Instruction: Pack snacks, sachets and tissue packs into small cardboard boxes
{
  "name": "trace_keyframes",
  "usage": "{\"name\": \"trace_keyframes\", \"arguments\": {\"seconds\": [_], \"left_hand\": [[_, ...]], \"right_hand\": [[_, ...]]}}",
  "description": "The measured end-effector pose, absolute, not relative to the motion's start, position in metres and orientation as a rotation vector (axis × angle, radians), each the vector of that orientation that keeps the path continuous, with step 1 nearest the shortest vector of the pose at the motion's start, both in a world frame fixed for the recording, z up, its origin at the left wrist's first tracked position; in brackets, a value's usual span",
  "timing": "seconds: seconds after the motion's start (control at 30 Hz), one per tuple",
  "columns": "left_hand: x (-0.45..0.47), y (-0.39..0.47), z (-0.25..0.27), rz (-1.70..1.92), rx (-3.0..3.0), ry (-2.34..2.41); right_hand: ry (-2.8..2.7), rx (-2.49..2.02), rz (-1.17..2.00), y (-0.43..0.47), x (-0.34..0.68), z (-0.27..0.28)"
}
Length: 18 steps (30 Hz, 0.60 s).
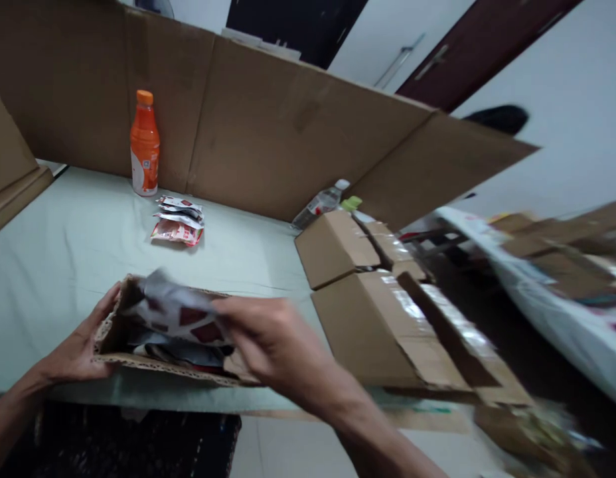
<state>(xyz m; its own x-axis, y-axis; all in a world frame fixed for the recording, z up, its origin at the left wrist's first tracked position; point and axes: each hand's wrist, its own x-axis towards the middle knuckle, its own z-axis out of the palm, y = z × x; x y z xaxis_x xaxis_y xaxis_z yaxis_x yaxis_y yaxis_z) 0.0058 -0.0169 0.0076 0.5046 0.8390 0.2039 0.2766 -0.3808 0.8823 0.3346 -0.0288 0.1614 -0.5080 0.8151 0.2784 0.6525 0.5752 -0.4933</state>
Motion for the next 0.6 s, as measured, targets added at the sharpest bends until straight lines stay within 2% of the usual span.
{"name": "trace_keyframes", "arguments": {"seconds": [0.1,0.2,0.43,0.5,0.6], "left_hand": [[-0.014,-0.016,0.012,0.893,1.915,1.047],[-0.027,-0.015,0.012,0.953,1.922,1.202],[-0.03,-0.02,0.007,0.935,1.868,1.187],[-0.029,-0.022,0.01,0.925,1.858,1.146],[-0.028,-0.021,0.014,0.928,1.879,1.073]], "right_hand": [[-1.847,-1.336,0.131,-0.011,0.365,0.184],[-1.691,-1.512,-0.054,0.038,0.38,0.185],[-1.779,-1.677,0.001,0.182,0.352,0.129],[-1.775,-1.61,0.045,0.187,0.337,0.125],[-1.814,-1.385,0.202,0.15,0.317,0.144]]}}
